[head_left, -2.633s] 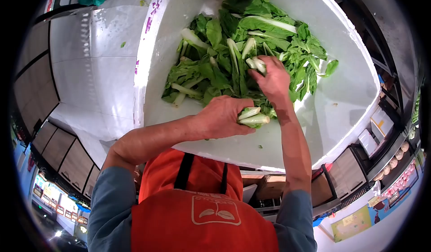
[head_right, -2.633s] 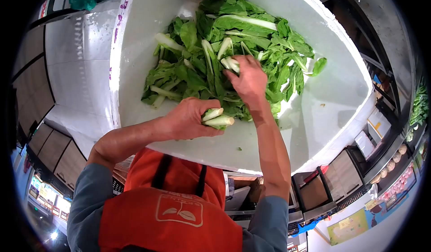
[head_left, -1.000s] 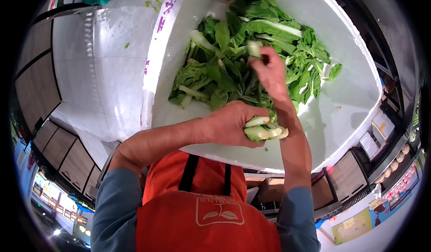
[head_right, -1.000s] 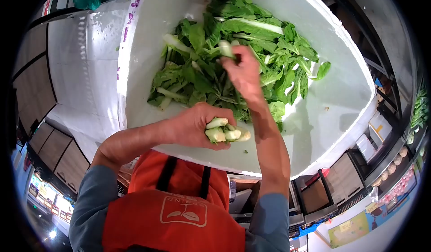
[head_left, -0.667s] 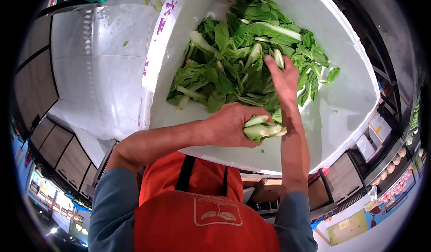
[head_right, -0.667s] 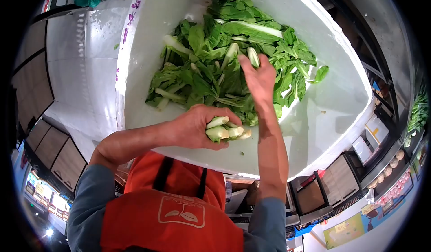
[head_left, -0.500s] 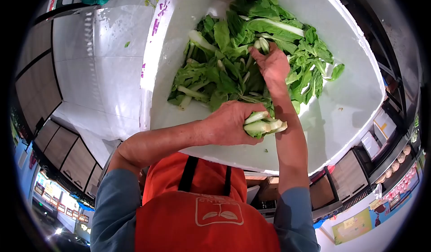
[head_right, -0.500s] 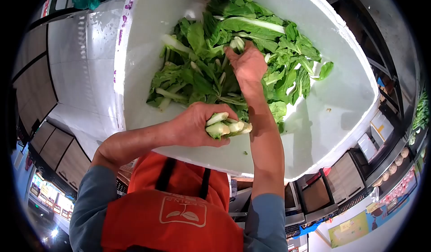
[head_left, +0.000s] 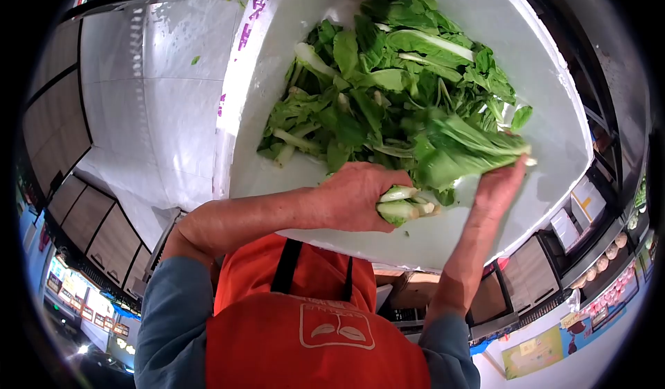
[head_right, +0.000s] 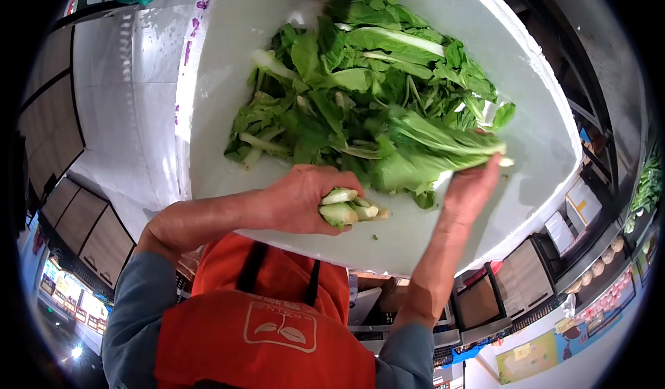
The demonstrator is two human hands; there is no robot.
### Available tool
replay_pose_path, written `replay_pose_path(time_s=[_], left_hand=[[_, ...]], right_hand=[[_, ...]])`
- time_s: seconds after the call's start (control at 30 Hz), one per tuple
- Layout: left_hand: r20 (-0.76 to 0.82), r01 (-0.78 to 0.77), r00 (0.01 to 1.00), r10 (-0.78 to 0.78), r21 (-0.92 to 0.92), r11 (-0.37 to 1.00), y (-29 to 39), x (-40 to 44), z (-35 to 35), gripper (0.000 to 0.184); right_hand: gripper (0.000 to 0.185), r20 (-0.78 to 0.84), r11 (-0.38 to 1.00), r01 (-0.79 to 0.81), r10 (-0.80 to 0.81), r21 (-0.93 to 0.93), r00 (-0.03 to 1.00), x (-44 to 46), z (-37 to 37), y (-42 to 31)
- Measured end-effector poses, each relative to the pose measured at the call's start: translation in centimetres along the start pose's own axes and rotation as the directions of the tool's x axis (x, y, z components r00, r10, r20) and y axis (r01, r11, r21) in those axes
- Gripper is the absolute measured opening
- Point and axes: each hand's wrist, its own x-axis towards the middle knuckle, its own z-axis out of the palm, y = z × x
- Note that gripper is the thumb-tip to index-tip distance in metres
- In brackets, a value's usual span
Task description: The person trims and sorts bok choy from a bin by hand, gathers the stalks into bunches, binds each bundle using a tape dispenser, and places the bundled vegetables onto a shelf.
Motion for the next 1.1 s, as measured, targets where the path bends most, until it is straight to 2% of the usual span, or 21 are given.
replay_pose_path(time_s=[0.03, 0.1, 0.2, 0.27, 0.3, 0.4, 0.5, 0.63, 0.67, 0.73, 0.77, 0.87, 0.9, 1.0, 1.1], left_hand=[[-0.019, -0.003, 1.000, 0.004, 0.011, 1.000, 0.0, 0.0, 0.1, 0.042], [-0.070, -0.025, 0.997, 0.024, -0.014, 1.000, 0.0, 0.0, 0.3, 0.042], [-0.189, -0.072, 0.981, 0.043, -0.149, 0.986, -0.1, 0.3, -0.1, 0.042], [-0.278, -0.109, 0.960, 0.027, -0.285, 0.952, -0.1, 0.7, -0.4, 0.042], [-0.227, -0.020, 0.970, -0.083, -0.419, 0.908, 0.4, 0.5, -0.8, 0.041], [-0.361, -0.231, 0.923, 0.131, -0.247, 0.941, -0.4, 1.1, -0.6, 0.041], [-0.330, -0.211, 0.941, 0.074, -0.402, 0.891, -0.6, 1.4, -0.3, 0.049], [-0.261, -0.132, 0.965, -0.035, -0.596, 0.792, -0.3, 1.2, -0.6, 0.055], [-0.248, -0.115, 0.967, -0.057, -0.627, 0.771, -0.1, 1.2, -0.8, 0.055], [-0.253, -0.084, 0.964, -0.077, -0.571, 0.817, -0.6, 1.2, -0.8, 0.052], [-0.252, -0.066, 0.964, -0.088, -0.543, 0.837, -0.8, 1.2, -0.8, 0.050], [-0.326, -0.052, 0.940, -0.103, -0.434, 0.899, -1.4, 1.4, -1.1, 0.043], [-0.332, -0.033, 0.934, -0.131, -0.447, 0.894, -1.2, 1.5, -1.2, 0.037], [-0.378, -0.068, 0.918, -0.121, -0.451, 0.890, -2.1, 1.7, -0.9, 0.036], [-0.380, -0.028, 0.912, -0.156, -0.437, 0.899, -1.4, 1.6, -1.4, 0.037]], right_hand=[[0.026, 0.018, 0.985, 0.080, -0.078, -0.154, 0.997, 1.1, -2.3, -0.2], [0.026, 0.089, 0.866, 0.239, -0.223, -0.440, 0.971, 3.0, -6.3, -0.3], [0.028, 0.359, 0.594, 0.484, -0.325, -0.642, 0.875, 0.7, -4.8, -1.9], [0.030, 0.405, 0.685, 0.427, -0.206, -0.590, 0.891, -1.3, -3.7, -1.7], [0.031, 0.462, 0.717, 0.414, -0.144, -0.560, 0.875, -2.3, -2.3, -1.5], [0.033, 0.625, 0.806, 0.367, 0.004, -0.464, 0.780, -4.4, 0.1, 0.6], [0.032, 0.677, 0.861, 0.406, -0.104, -0.305, 0.729, -6.3, 3.2, 1.8], [0.031, 0.606, 0.875, 0.406, -0.178, -0.263, 0.775, -7.6, 4.7, 3.4], [0.031, 0.611, 0.853, 0.444, -0.201, -0.276, 0.766, -7.7, 5.3, 3.4], [0.031, 0.620, 0.805, 0.509, -0.238, -0.306, 0.748, -8.2, 6.2, 3.4], [0.032, 0.600, 0.820, 0.483, -0.227, -0.307, 0.767, -8.5, 6.4, 3.8], [0.032, 0.631, 0.553, 0.688, -0.334, -0.471, 0.700, -8.5, 6.9, 3.9], [0.036, 0.666, 0.515, 0.707, -0.308, -0.484, 0.680, -8.3, 6.7, 3.9], [0.041, 0.588, 0.696, 0.438, -0.028, -0.569, 0.808, -9.2, 6.7, 3.4], [0.047, 0.557, 0.714, 0.302, 0.146, -0.631, 0.818, -9.9, 7.2, 1.8]])
